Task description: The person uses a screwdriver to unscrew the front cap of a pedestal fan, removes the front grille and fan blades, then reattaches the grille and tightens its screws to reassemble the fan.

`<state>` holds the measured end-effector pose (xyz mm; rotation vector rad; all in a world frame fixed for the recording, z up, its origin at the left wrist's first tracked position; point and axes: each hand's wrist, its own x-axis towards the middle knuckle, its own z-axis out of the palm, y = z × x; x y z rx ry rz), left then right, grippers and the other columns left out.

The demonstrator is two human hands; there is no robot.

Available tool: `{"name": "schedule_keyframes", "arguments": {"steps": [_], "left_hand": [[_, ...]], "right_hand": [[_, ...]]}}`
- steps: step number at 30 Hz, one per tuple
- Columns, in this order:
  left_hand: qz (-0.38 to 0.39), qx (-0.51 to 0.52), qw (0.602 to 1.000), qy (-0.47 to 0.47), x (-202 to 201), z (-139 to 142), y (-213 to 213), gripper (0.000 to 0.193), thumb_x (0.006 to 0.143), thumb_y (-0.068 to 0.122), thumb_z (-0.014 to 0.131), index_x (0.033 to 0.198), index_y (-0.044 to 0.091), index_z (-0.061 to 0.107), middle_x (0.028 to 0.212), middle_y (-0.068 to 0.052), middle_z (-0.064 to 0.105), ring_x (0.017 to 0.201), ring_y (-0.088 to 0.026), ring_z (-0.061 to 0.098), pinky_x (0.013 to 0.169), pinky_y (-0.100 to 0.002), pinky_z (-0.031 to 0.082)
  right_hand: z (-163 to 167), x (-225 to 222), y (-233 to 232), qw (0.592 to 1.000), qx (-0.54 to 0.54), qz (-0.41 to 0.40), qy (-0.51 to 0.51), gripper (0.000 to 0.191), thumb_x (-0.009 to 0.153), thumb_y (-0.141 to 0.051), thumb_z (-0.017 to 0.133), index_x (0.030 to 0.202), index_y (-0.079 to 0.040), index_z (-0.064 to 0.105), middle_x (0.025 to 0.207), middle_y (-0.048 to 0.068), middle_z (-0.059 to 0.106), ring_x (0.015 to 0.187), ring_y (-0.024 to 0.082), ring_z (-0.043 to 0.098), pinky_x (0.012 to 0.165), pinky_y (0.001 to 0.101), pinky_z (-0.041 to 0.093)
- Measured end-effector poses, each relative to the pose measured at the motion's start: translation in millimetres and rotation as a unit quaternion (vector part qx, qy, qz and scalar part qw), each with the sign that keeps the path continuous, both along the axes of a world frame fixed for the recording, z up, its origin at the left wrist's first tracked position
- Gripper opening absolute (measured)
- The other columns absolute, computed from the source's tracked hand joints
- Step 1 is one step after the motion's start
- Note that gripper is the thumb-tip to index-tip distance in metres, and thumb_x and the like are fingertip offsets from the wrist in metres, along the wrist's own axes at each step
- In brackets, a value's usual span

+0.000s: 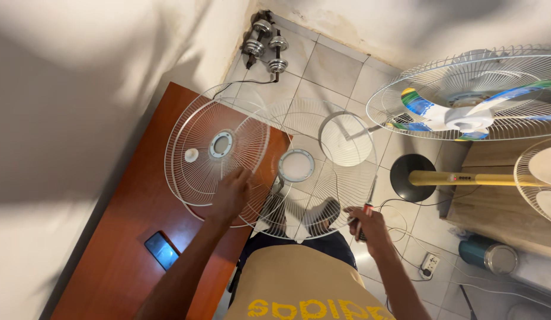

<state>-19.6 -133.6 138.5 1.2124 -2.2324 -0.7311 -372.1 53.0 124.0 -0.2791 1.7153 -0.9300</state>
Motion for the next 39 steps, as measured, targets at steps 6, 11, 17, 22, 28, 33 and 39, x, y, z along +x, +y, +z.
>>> {"name": "schedule_keyframes", "arguments": {"steps": [6, 11, 17, 22, 28, 33, 39], "left_hand": [[-0.094, -0.033, 0.995, -0.006, -26, 13, 26, 0.028, 0.083, 0.002, 0.064, 0.112, 0.001, 0.063, 0.096, -0.013, 0.063, 0.094, -0.034, 0.064, 0.081, -0.046, 0.052], [-0.166, -0.008, 0.986, -0.027, -38, 15, 41, 0.029, 0.076, 0.005, 0.07, 0.102, 0.002, 0.059, 0.097, -0.012, 0.061, 0.097, -0.033, 0.063, 0.085, -0.045, 0.052], [-0.221, 0.025, 0.973, -0.056, -42, 0, 54, 0.046, 0.059, 0.008, 0.077, 0.1, 0.002, 0.057, 0.097, -0.012, 0.06, 0.097, -0.033, 0.063, 0.083, -0.045, 0.052], [-0.214, -0.013, 0.974, -0.076, -50, -3, 56, 0.036, 0.076, 0.004, 0.073, 0.109, 0.006, 0.059, 0.1, -0.008, 0.061, 0.094, -0.029, 0.064, 0.081, -0.042, 0.053], [-0.171, 0.007, 0.981, 0.091, -41, 29, 56, 0.028, 0.078, 0.016, 0.079, 0.098, 0.004, 0.064, 0.095, -0.012, 0.065, 0.091, -0.032, 0.065, 0.08, -0.044, 0.052], [0.293, 0.215, 0.917, 0.164, 11, 8, 78, 0.014, 0.089, 0.013, 0.07, 0.098, 0.002, 0.069, 0.086, -0.012, 0.067, 0.076, -0.023, 0.064, 0.07, -0.035, 0.053], [0.592, 0.165, 0.788, -0.046, 80, -106, 105, 0.043, 0.084, 0.038, 0.081, 0.102, 0.0, 0.072, 0.085, -0.019, 0.072, 0.077, -0.036, 0.07, 0.067, -0.048, 0.056]], "right_hand": [[-24, 36, -38, 0.998, -0.042, 0.032, -0.03, 0.028, 0.093, -0.019, 0.064, 0.097, 0.007, 0.071, 0.059, 0.011, 0.061, 0.047, 0.018, 0.057, 0.041, 0.0304, 0.043], [-29, 65, -65, 0.997, -0.028, 0.03, -0.072, 0.027, 0.093, -0.02, 0.061, 0.1, 0.005, 0.071, 0.063, 0.011, 0.063, 0.051, 0.018, 0.06, 0.045, 0.0313, 0.045], [-32, 72, -69, 0.995, -0.059, 0.058, -0.061, 0.022, 0.092, -0.019, 0.062, 0.095, 0.002, 0.069, 0.066, 0.01, 0.066, 0.055, 0.017, 0.061, 0.048, 0.0307, 0.044], [-46, 60, -63, 0.993, -0.071, 0.074, -0.066, 0.023, 0.093, -0.02, 0.061, 0.087, 0.001, 0.066, 0.065, 0.01, 0.064, 0.055, 0.017, 0.061, 0.049, 0.0309, 0.045], [-66, 54, -57, 0.99, -0.069, 0.05, -0.113, 0.019, 0.092, -0.019, 0.06, 0.089, -0.001, 0.066, 0.066, 0.01, 0.064, 0.055, 0.019, 0.061, 0.048, 0.0318, 0.045], [-75, 45, -52, 0.987, -0.099, 0.034, -0.121, 0.016, 0.093, -0.015, 0.065, 0.094, 0.001, 0.063, 0.073, 0.011, 0.063, 0.06, 0.02, 0.064, 0.051, 0.0322, 0.048], [-77, 30, -53, 0.984, -0.121, 0.044, -0.126, 0.016, 0.095, -0.014, 0.064, 0.098, 0.001, 0.061, 0.075, 0.008, 0.063, 0.059, 0.018, 0.062, 0.051, 0.031, 0.047]]}}
